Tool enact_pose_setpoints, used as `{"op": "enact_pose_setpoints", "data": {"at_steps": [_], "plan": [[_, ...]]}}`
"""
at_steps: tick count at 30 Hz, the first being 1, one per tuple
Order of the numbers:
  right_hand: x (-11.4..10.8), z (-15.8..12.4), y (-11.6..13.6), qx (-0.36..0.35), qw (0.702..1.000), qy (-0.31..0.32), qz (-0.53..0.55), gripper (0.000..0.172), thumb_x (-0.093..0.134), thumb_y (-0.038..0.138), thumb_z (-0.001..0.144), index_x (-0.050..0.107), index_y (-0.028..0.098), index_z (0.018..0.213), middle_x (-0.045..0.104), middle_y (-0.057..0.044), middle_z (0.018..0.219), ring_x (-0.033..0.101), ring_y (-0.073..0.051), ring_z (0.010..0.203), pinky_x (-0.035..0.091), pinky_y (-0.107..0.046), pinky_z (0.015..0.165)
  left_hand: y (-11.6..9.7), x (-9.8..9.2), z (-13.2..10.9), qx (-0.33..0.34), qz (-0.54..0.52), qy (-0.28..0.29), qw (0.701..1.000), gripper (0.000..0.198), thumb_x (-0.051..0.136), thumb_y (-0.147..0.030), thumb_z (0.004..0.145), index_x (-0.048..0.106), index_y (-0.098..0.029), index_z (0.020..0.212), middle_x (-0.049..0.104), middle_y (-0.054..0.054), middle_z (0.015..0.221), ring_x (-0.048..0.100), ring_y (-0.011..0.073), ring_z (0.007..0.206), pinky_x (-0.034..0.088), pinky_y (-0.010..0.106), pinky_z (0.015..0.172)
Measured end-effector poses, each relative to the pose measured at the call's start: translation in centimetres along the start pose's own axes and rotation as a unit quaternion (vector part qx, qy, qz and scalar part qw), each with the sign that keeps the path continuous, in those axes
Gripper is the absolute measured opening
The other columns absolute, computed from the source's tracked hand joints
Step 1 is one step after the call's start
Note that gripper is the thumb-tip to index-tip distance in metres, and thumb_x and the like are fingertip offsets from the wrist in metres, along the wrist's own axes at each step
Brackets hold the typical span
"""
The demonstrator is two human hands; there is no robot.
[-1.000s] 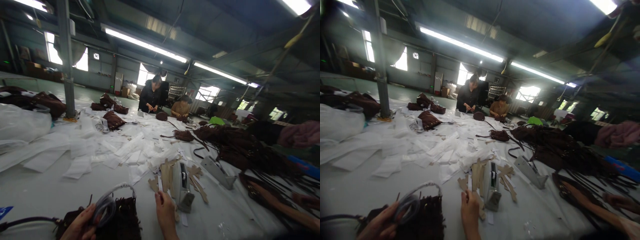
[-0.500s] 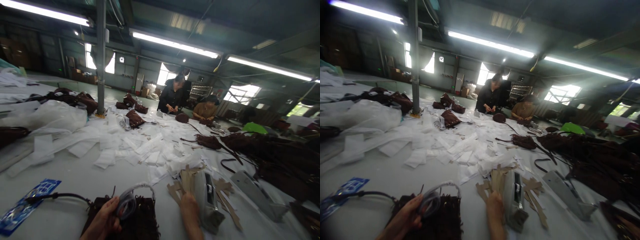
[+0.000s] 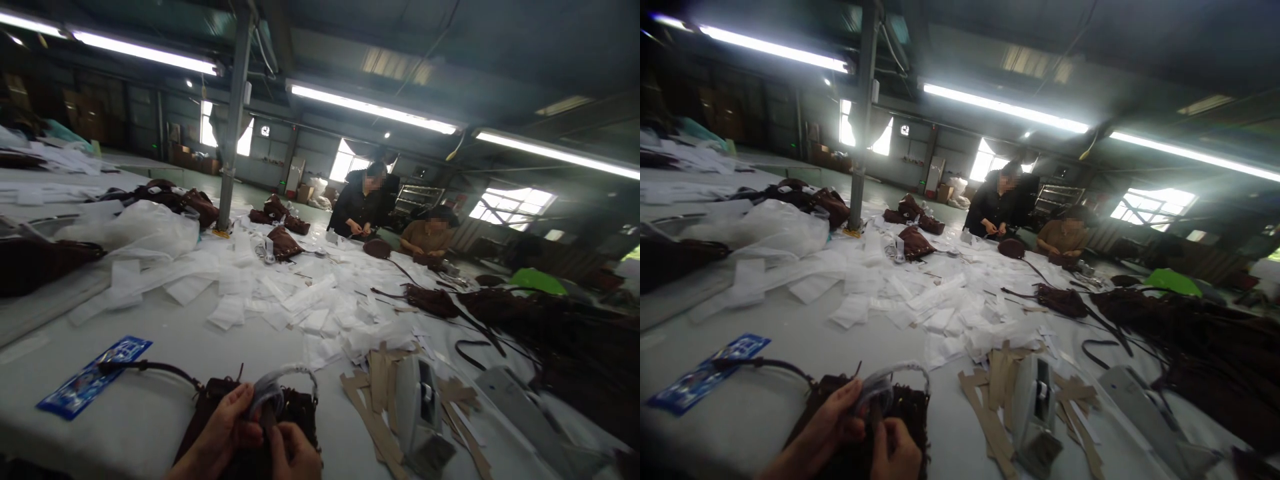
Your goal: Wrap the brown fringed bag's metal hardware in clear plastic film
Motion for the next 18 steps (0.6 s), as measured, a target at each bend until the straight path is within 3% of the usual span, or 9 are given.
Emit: {"op": "enact_pose_setpoints", "data": {"at_steps": [3,5,6,9,11,13,15,18], "plan": [[0.5,0.5,0.4,0.008,0.999,-0.002,0.031,0.036,0.045,0.052,0.084,0.067,0.024,0.076,0.07,-0.005,0.069,0.065,-0.023,0.067,0.047,-0.03,0.065,0.3,1.8,-0.9,0.016,0.056,0.06,0.997,0.034,0.069,-0.048,0.077,0.052,-0.019,0.083,0.057,-0.005,0.064,0.059,0.0108,0.038,0.044,0.018,0.038],[1.5,0.9,-0.6,0.046,0.991,0.006,0.128,0.037,0.05,0.056,0.081,0.067,0.023,0.075,0.07,-0.005,0.069,0.064,-0.022,0.065,0.048,-0.03,0.061,0.4,2.9,-1.2,0.032,0.105,0.092,0.99,0.034,0.065,-0.05,0.079,0.051,-0.019,0.084,0.057,-0.004,0.064,0.058,0.0111,0.036,0.038,0.015,0.033],[2.3,1.0,-1.5,0.081,0.975,0.014,0.207,0.039,0.055,0.059,0.077,0.066,0.022,0.072,0.068,-0.004,0.063,0.062,-0.02,0.059,0.047,-0.028,0.055,0.3,3.2,-1.3,0.044,0.126,0.104,0.986,0.035,0.063,-0.051,0.081,0.05,-0.019,0.085,0.058,-0.004,0.064,0.058,0.0114,0.035,0.036,0.015,0.032],[5.4,0.5,-3.6,0.178,0.889,0.05,0.419,0.043,0.069,0.063,0.063,0.063,0.021,0.069,0.055,0.004,0.048,0.047,-0.011,0.038,0.036,-0.022,0.038,-0.5,3.6,-1.2,0.08,0.159,0.116,0.977,0.039,0.057,-0.056,0.083,0.044,-0.021,0.093,0.06,-0.003,0.06,0.058,0.0139,0.035,0.036,0.015,0.03],[6.7,-0.1,-3.9,0.207,0.84,0.07,0.497,0.044,0.075,0.061,0.058,0.064,0.022,0.078,0.057,0.004,0.053,0.051,-0.011,0.041,0.038,-0.022,0.04,-0.8,3.3,-0.9,0.088,0.169,0.108,0.976,0.045,0.057,-0.057,0.082,0.038,-0.022,0.105,0.061,-0.002,0.061,0.058,0.015,0.035,0.037,0.016,0.03],[7.2,-0.6,-3.7,0.216,0.815,0.091,0.53,0.047,0.077,0.058,0.057,0.065,0.024,0.088,0.064,0.002,0.063,0.062,-0.015,0.054,0.046,-0.025,0.048,-0.9,2.9,-0.6,0.09,0.183,0.099,0.974,0.054,0.058,-0.056,0.082,0.032,-0.021,0.115,0.062,-0.002,0.062,0.058,0.0147,0.035,0.036,0.016,0.03],[7.2,-0.8,-3.5,0.221,0.811,0.104,0.532,0.048,0.077,0.058,0.058,0.066,0.024,0.091,0.064,0.001,0.062,0.063,-0.016,0.056,0.046,-0.025,0.048,-1.1,2.6,-0.5,0.095,0.209,0.089,0.969,0.058,0.058,-0.055,0.082,0.031,-0.02,0.12,0.063,0.0,0.064,0.057,0.0142,0.035,0.036,0.016,0.03],[6.2,-0.2,-3.1,0.184,0.856,0.096,0.474,0.049,0.077,0.059,0.059,0.068,0.02,0.088,0.063,0.0,0.059,0.059,-0.014,0.049,0.044,-0.024,0.045,-1.8,2.5,-1.0,0.109,0.258,0.071,0.957,0.048,0.06,-0.051,0.082,0.044,-0.017,0.112,0.064,0.002,0.066,0.058,0.0134,0.037,0.035,0.016,0.03]]}}
Point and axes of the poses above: each hand's wrist, its own z-axis towards the middle knuckle, its own x-axis out of the palm, y = z × x, the point moved 10 cm from there along z, towards the middle knuckle
